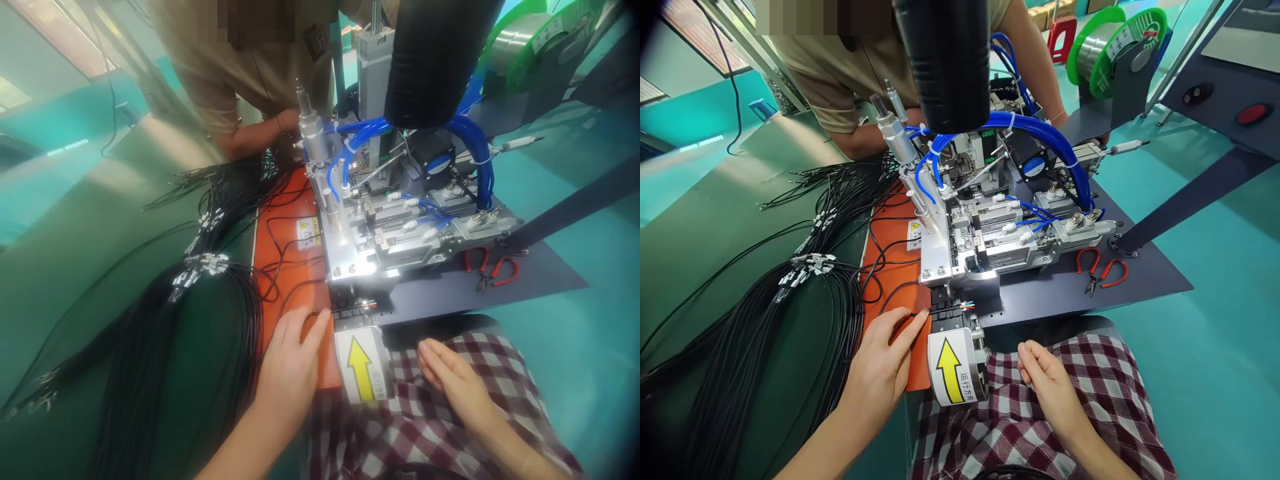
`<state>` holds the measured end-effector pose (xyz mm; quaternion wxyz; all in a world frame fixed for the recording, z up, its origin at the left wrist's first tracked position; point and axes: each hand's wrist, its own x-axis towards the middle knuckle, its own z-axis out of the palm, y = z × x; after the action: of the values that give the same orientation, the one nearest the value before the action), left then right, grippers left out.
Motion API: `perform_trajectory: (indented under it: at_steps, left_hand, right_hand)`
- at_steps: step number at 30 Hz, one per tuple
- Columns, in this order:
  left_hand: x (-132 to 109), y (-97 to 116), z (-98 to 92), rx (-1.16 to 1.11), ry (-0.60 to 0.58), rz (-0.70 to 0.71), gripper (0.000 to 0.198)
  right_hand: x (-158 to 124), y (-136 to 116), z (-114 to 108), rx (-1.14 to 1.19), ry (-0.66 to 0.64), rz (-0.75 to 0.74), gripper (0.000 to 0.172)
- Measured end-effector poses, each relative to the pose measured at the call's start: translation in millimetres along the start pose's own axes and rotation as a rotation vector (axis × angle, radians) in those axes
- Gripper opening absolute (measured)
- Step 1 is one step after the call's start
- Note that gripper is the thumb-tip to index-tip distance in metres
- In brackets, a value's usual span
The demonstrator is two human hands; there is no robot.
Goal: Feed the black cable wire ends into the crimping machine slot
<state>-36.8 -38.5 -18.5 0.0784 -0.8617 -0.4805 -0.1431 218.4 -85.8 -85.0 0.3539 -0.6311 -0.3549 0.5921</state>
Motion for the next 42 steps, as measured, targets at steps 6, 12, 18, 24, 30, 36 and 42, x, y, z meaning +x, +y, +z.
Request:
perform_trajectory:
  at_steps: [6, 12, 18, 24, 30, 36, 42]
  left_hand:
    - [-4, -1, -0.4, -0.135, 0.003, -0.071, 0.044]
    - [9, -6, 2.1, -0.195, -0.035, -0.120, 0.046]
    - [35, -17, 5.9, -0.284, -0.061, -0.161, 0.043]
    - [37, -19, 3.8, -0.359, -0.056, -0.152, 0.042]
    - [41, -29, 0.6, -0.434, -0.098, -0.104, 0.055]
    - [42, -48, -8.0, -0.545, -0.230, -0.060, 0.063]
    - [47, -56, -7.5, -0.617, -0.288, -0.082, 0.065]
  right_hand:
    - [-4, 15, 1, 0.027, -0.044, 0.037, 0.049]
    - [-18, 30, -7, -0.032, -0.081, 0.084, 0.051]
    - [-35, 52, -4, -0.132, -0.173, 0.061, 0.051]
    - [-53, 52, 18, -0.276, -0.365, -0.030, 0.044]
    - [-71, 23, 67, -0.427, -0.585, -0.221, 0.033]
    - [-94, -15, 116, -0.561, -0.718, -0.533, 0.013]
    - [-98, -24, 155, -0.746, -0.690, -1.100, 0.029]
